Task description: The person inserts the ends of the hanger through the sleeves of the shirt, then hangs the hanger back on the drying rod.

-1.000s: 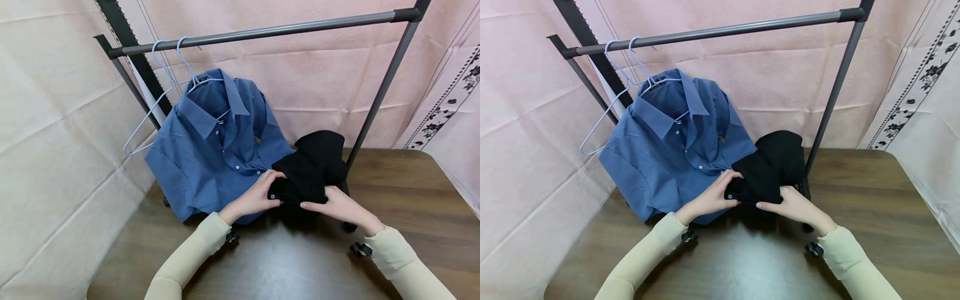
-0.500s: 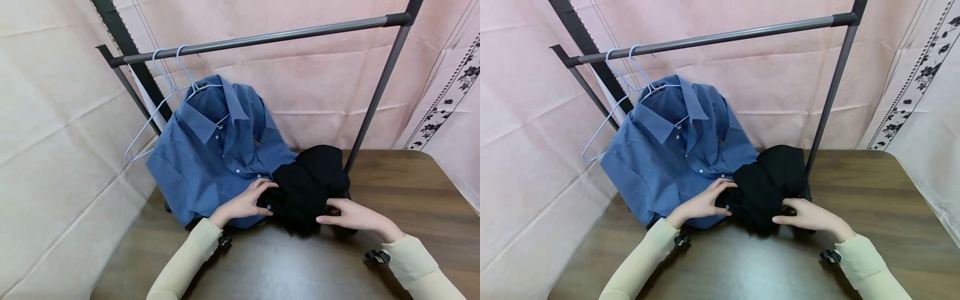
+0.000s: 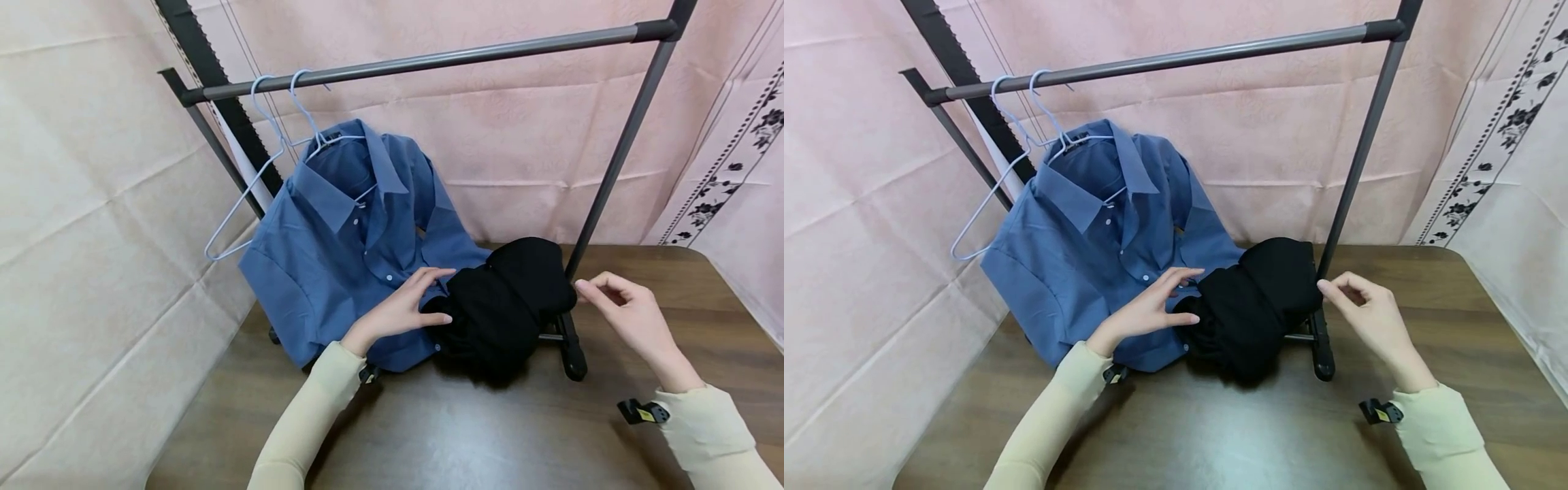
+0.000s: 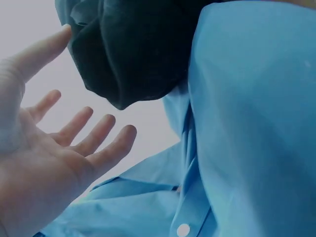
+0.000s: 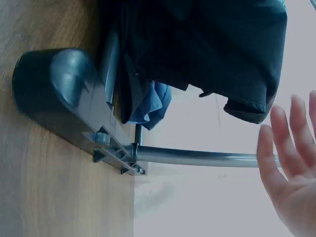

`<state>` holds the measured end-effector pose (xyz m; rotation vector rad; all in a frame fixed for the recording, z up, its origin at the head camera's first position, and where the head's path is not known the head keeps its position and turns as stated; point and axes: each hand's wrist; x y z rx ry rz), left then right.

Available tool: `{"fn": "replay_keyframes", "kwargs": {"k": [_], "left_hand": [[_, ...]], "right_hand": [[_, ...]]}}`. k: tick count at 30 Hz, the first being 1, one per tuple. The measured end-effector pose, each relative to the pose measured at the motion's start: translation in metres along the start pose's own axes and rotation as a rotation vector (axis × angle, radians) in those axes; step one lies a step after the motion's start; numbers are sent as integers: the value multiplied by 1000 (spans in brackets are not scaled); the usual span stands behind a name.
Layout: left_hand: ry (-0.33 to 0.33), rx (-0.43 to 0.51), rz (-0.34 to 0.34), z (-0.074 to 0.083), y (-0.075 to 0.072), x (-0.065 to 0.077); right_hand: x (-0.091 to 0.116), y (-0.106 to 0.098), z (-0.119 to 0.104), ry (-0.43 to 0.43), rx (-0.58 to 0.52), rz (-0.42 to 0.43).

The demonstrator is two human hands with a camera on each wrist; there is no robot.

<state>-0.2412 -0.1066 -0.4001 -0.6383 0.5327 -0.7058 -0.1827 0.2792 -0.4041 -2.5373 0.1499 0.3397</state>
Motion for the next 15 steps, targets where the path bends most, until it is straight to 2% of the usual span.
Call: {"fn": "replay_keyframes", "kwargs": {"k": [2,4,8,11,13,15], "left_hand": [[-24,22,-1,-3,2,-6],[-54,44,-13,-7,6,-10],[-100,60,-52,-14,21,-15],[-101,61,-67,-16,35,-17],[-87,65,-68,-16,42,-17],[-69,70,-59,-17,47,-16]], "right_hand": [[-3,3,1,-3,-47,37],[-5,8,2,-21,-48,-1],[-6,23,7,-26,36,-196],[-4,35,12,-3,105,-333],[-3,42,14,1,127,-395],[-2,48,16,-7,137,-421]]}}
Point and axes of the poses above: each hand's wrist, its own x-axis away from the middle knuckle, its own y-axis out of the palm, z = x × y, and after that the axes turned 7 degrees about y, right-handed
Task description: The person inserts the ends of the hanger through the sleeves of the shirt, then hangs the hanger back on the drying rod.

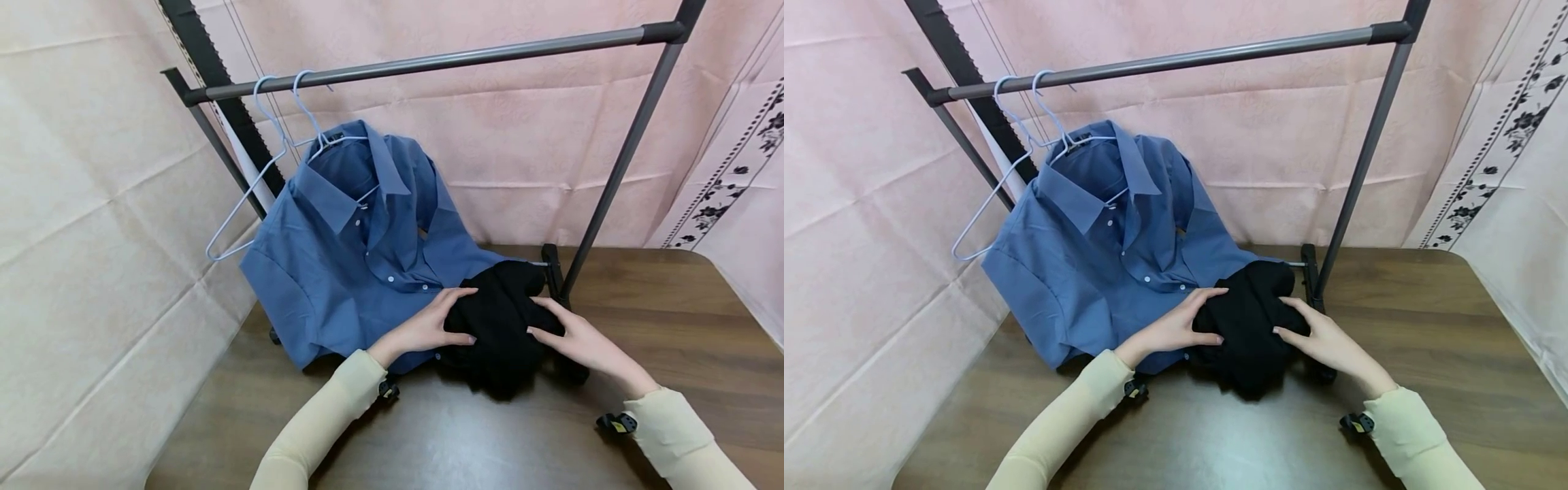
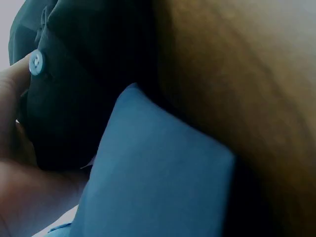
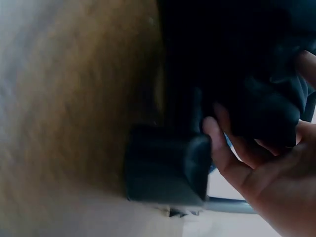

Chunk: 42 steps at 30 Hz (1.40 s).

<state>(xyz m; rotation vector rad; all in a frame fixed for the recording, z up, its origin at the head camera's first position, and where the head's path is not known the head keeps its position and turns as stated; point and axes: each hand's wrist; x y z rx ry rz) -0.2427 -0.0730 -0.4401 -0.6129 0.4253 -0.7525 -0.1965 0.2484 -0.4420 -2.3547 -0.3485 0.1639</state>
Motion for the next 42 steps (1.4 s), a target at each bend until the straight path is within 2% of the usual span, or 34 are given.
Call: {"fn": "replay_keyframes", "kwargs": {"k": [5,9,12,19,25,29,33,39,42], "left_hand": [[36,-3,7,-2,2,2],[79,-41,2,-5,0,4],[114,-73,28,-6,-3,5],[138,-122,131,1,-15,9],[141,-158,216,10,-25,11],[163,-205,301,19,-34,10],[225,-248,416,30,-46,10],[394,-269,588,47,-66,10],[468,-297,671,56,-74,12]], "right_hand": [[0,6,1,-5,-7,-4],[1,4,0,20,-50,-14],[3,1,-2,25,-87,-5],[3,-8,-8,-87,-89,113],[7,-21,-24,-131,-98,216],[9,-31,-35,-155,-105,285],[8,-38,-41,-236,-109,371],[3,-44,-47,-409,-188,487],[2,-46,-51,-449,-280,523]]}}
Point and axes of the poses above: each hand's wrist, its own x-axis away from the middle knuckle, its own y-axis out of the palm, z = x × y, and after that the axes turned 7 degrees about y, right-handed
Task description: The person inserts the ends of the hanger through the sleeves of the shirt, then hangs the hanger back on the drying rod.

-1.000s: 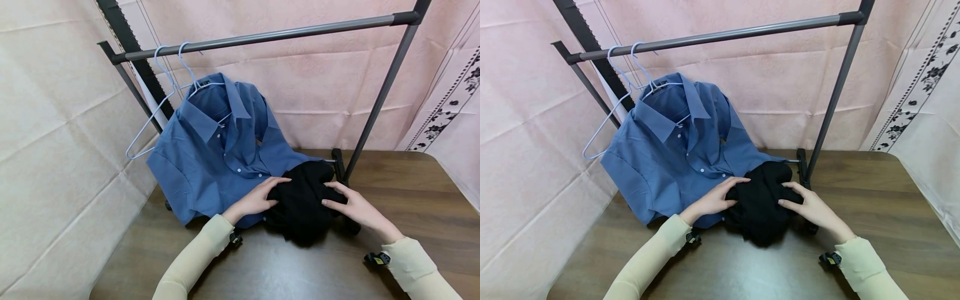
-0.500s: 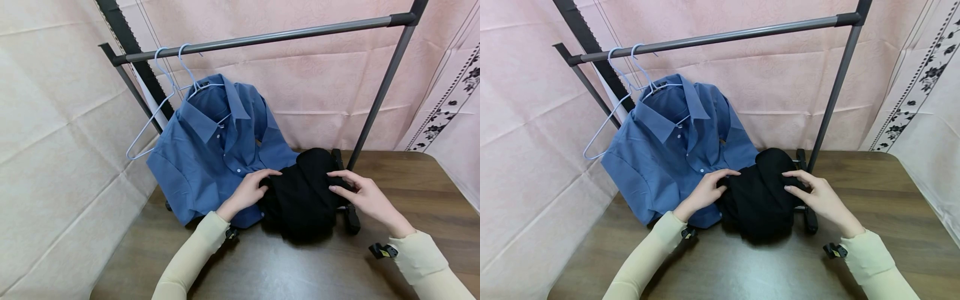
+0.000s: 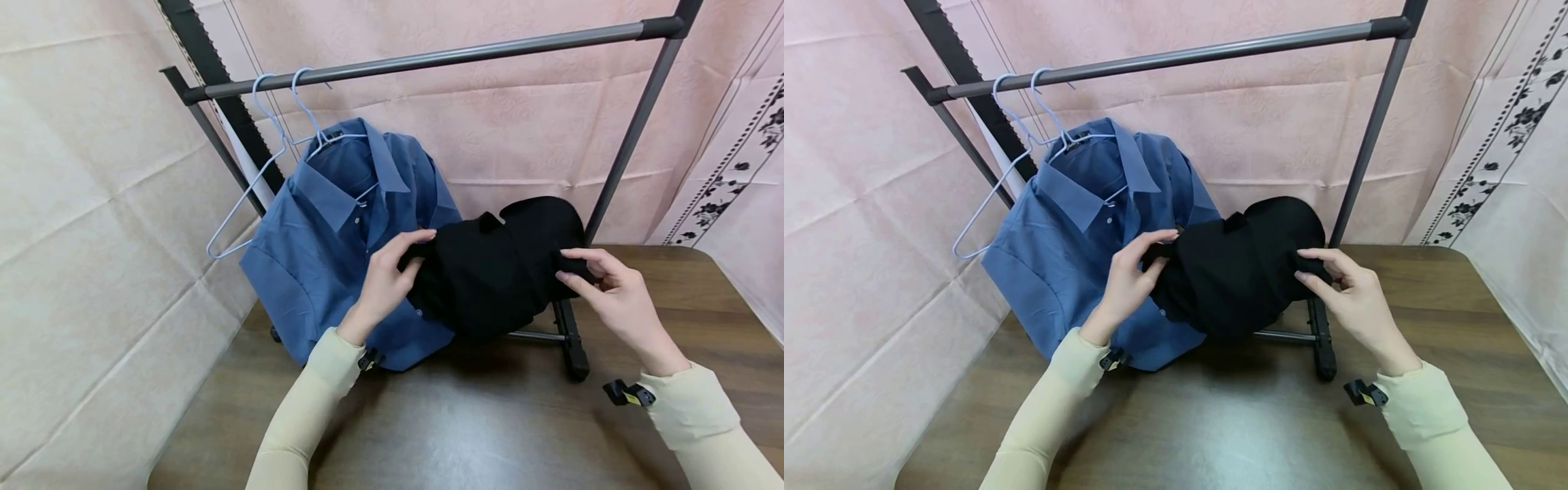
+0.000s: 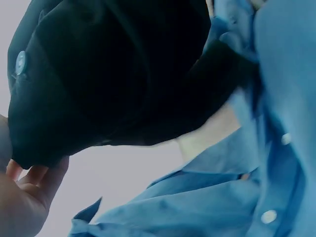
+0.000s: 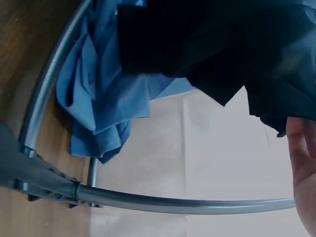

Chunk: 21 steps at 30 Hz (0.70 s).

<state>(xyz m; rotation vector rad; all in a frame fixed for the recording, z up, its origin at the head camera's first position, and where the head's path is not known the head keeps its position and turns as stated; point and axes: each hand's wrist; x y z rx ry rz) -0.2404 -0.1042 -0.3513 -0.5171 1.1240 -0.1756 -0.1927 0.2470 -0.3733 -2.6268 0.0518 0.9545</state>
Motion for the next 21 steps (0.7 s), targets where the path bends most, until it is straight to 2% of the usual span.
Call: {"fn": "replay_keyframes", "kwargs": {"k": [2,5,10,13,15,21], "left_hand": [[27,-13,46,3,-5,-4],[27,-16,88,6,-10,-7],[-44,-27,73,-2,-9,2],[-112,-42,22,-12,-4,15],[-162,-49,-35,-18,0,25],[-303,-23,-286,-27,4,54]], "right_hand": [[-1,0,-3,0,-48,33],[-1,1,-4,15,-78,59],[4,4,5,48,-3,18],[9,10,15,92,93,-21],[14,15,21,153,155,-63],[30,21,39,300,287,-300]]}}
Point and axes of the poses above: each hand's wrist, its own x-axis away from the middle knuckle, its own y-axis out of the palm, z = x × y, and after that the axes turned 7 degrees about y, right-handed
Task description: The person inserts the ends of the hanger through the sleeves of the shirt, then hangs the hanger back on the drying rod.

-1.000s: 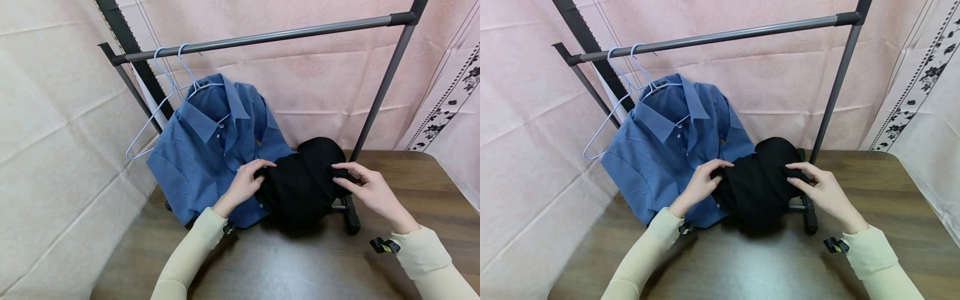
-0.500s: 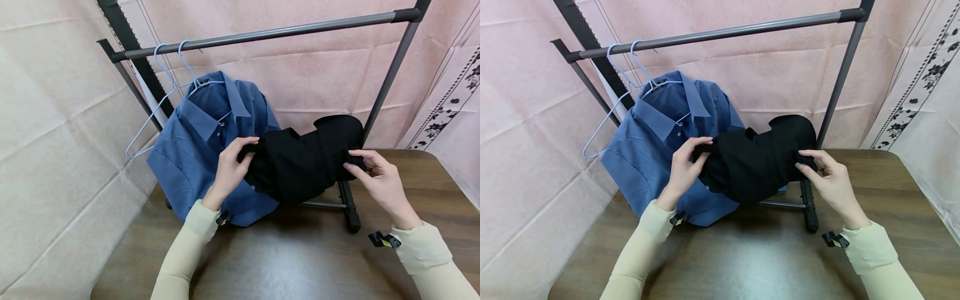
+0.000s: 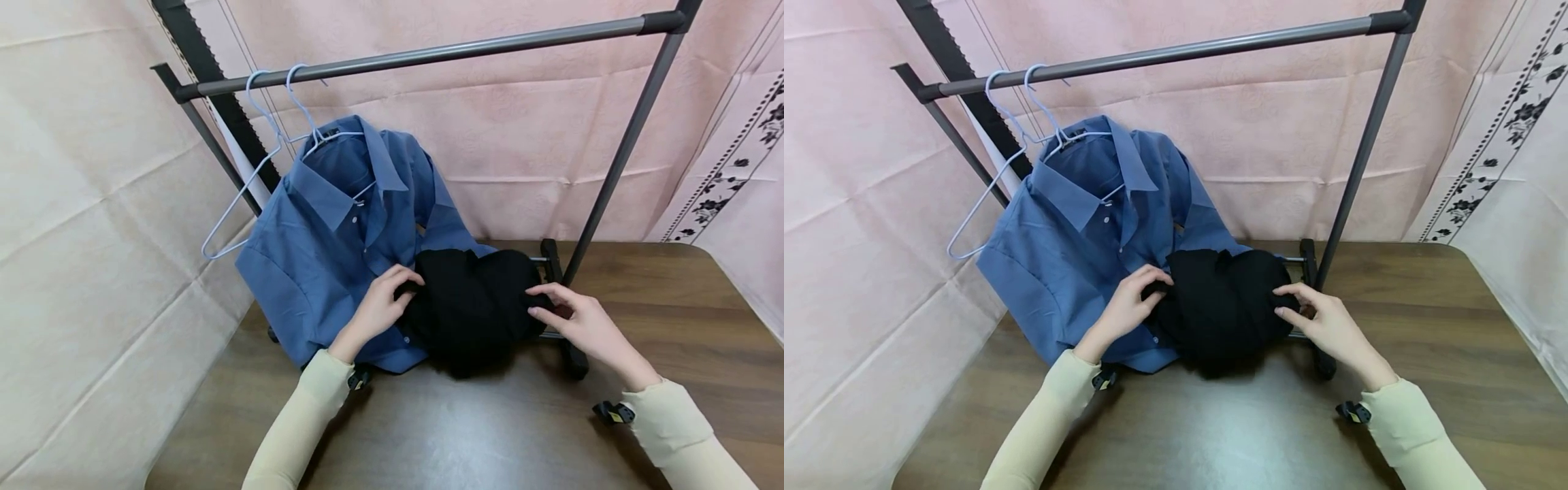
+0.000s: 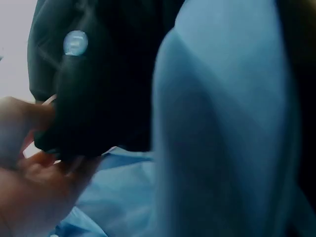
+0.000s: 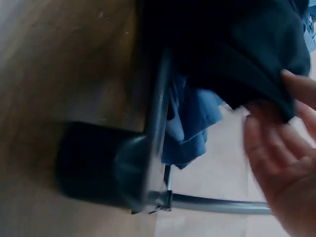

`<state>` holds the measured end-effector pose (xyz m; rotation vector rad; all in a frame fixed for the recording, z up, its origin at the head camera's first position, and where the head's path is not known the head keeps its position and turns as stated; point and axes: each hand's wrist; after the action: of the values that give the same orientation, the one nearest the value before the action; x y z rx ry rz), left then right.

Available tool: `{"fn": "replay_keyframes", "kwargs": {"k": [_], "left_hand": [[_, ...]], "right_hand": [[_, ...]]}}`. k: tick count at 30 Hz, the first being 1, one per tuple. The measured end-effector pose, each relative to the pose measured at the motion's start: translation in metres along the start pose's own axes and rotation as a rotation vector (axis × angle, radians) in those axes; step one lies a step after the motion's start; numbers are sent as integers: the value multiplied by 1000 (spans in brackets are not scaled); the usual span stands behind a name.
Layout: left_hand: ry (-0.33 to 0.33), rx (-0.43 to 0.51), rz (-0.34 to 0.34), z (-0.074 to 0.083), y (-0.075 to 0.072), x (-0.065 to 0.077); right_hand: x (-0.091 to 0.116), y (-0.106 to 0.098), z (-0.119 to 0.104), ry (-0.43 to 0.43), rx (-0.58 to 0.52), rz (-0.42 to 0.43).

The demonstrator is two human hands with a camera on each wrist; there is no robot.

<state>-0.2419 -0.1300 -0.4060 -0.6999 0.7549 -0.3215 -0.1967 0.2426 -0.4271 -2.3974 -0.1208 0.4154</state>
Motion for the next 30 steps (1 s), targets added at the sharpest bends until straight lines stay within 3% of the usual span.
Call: {"fn": "replay_keyframes", "kwargs": {"k": [2,5,13,16,19,23,27,30], "left_hand": [[-28,7,-64,-4,-1,5],[-53,5,-117,-8,-5,9],[-87,-18,-154,-9,-14,5],[-99,-5,-211,-6,-13,-1],[-121,8,-295,-1,-7,-7],[-149,4,-368,5,7,-10],[-110,-42,-419,11,24,-12],[-78,-86,-437,16,32,-13]], "right_hand": [[1,0,4,9,28,-60],[0,-3,7,9,35,-72],[-16,-18,-12,-10,-13,94],[-25,-18,-28,-30,-32,115],[-34,-10,-40,-58,-28,45],[-42,12,-47,-79,19,-134],[-43,38,-50,-62,60,-276],[-43,55,-52,-47,62,-301]]}}
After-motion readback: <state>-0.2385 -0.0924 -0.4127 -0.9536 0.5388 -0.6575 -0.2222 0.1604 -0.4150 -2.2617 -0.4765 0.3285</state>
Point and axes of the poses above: each hand's wrist, its own x-axis away from the middle knuckle, its own y-axis out of the palm, z = x × y, and after that the axes turned 7 degrees about y, right-handed
